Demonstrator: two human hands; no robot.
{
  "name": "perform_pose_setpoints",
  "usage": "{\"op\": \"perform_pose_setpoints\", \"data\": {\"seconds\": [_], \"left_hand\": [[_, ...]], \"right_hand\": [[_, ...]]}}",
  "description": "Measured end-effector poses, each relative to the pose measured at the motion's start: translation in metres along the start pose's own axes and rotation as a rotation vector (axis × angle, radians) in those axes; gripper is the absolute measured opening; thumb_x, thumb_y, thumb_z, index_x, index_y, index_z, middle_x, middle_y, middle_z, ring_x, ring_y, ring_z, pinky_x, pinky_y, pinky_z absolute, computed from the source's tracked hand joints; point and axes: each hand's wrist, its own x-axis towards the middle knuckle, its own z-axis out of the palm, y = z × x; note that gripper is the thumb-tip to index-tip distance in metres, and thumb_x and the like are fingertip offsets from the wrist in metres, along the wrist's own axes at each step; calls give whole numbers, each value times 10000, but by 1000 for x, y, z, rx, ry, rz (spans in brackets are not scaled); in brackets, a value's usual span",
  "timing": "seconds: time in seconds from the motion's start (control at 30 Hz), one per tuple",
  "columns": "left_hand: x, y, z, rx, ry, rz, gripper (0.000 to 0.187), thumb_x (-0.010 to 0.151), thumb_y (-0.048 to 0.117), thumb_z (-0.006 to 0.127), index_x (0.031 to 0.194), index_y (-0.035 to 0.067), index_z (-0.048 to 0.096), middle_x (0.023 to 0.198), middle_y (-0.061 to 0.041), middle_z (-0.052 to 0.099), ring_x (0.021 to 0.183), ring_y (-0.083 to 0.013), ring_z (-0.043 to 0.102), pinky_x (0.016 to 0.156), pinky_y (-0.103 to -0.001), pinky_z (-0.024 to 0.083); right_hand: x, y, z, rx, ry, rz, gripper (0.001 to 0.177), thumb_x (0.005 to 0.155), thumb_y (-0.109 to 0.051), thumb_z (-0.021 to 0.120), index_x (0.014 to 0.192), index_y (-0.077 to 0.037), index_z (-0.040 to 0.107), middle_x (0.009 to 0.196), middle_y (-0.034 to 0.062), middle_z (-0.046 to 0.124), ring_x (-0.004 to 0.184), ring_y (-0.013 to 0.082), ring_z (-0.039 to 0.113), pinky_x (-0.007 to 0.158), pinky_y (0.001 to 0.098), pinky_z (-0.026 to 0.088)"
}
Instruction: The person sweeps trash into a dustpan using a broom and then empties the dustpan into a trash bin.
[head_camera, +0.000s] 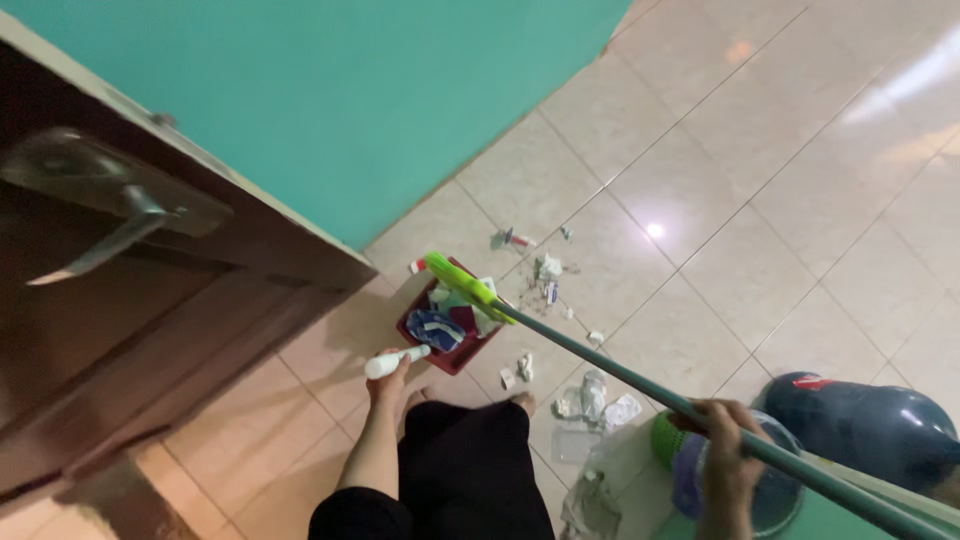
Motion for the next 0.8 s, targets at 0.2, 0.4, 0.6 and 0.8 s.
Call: {"op": "perform_pose_setpoints", "data": {"seconds": [0.2, 0.4, 0.6, 0.8], "left_hand": [[-12, 28, -3, 65, -73, 84, 414, 817, 354, 841, 1149, 152, 701, 1064, -35, 758, 1001, -191, 705, 900, -367, 541], [-25, 52, 10, -81, -129, 55, 355, 836, 293, 829, 1137, 144, 714, 1078, -38, 745, 987, -176, 679, 872, -349, 536], [-54, 76, 36, -186, -164, 19, 369, 833, 263, 846, 1144, 115, 713, 1052, -38, 724, 940, -166, 645, 812, -353, 524], [-86, 89, 72, -318, -209, 104, 369, 815, 234, 855, 1130, 107, 710, 1023, -22, 725, 892, -128, 659, 765, -297, 537]], "right_hand": [[-48, -43, -43, 98, 196, -173, 322, 1068, -113, 494, 914, 133, 632, 820, 235, 659, 730, 321, 686, 751, 402, 626], [-88, -50, -85, 242, 359, -219, 304, 1092, -132, 540, 934, 113, 626, 895, 204, 654, 734, 312, 693, 776, 420, 652], [-100, -41, -128, 344, 472, -250, 308, 1107, -121, 570, 910, 112, 616, 900, 192, 644, 834, 335, 713, 797, 440, 666], [-117, -24, -182, 323, 550, -265, 332, 1100, -115, 555, 872, 120, 609, 871, 211, 651, 740, 343, 704, 765, 438, 665]]}}
